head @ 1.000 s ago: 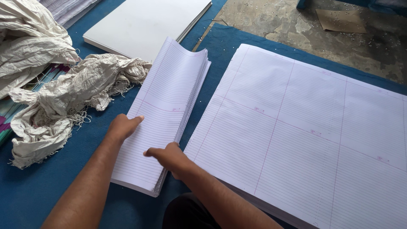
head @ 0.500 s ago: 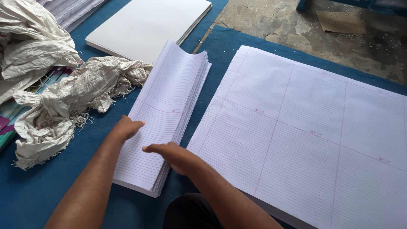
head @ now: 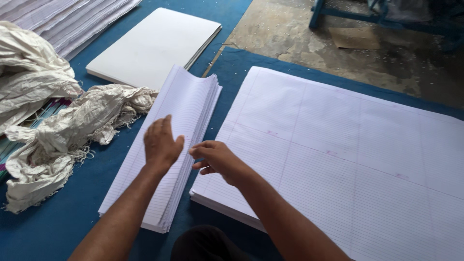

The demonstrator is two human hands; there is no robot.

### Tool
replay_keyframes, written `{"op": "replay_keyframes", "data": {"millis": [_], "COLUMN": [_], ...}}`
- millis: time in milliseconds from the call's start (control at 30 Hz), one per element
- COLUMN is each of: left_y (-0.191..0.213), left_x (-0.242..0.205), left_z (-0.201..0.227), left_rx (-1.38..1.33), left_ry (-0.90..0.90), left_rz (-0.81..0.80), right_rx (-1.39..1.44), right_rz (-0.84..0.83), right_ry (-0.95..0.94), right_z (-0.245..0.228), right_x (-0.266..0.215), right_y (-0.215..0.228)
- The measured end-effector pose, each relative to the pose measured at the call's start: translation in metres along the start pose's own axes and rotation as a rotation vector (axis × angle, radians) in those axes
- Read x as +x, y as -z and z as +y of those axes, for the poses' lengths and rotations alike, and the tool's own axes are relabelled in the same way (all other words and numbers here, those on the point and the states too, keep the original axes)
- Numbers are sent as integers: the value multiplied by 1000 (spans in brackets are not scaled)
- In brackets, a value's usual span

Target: The person folds large sheets of lined paper in half and presses the crease with a small wooden block. They repeat this process for multiple sheets, stacking the folded papers to the side.

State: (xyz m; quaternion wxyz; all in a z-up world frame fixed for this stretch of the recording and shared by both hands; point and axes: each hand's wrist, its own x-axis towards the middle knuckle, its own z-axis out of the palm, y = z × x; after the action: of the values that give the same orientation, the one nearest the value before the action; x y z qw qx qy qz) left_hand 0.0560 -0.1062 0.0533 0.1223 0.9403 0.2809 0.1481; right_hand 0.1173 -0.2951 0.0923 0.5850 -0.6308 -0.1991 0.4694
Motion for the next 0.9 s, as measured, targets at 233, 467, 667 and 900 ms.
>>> {"op": "replay_keyframes", "data": {"millis": [233,467,667,900], "left_y": [-9,-33,-65,-96], "left_x": [-28,-64,-93,-140], "left_z": [97,185,234,302], "left_rx": [-155,-55,-160,-215], "left_ry": [-205,-221,-269,-462], "left_rz": [-212,-507,-512,-478], "right_rx": [-192,-261,-370,-613], "right_rz": [172,380,572,805], "right_ry": [-3,-130,-204,-356], "right_z": [17,40,59,100], "right_x": [-65,-147,-219,-315], "right_y": [87,167,229,319]}}
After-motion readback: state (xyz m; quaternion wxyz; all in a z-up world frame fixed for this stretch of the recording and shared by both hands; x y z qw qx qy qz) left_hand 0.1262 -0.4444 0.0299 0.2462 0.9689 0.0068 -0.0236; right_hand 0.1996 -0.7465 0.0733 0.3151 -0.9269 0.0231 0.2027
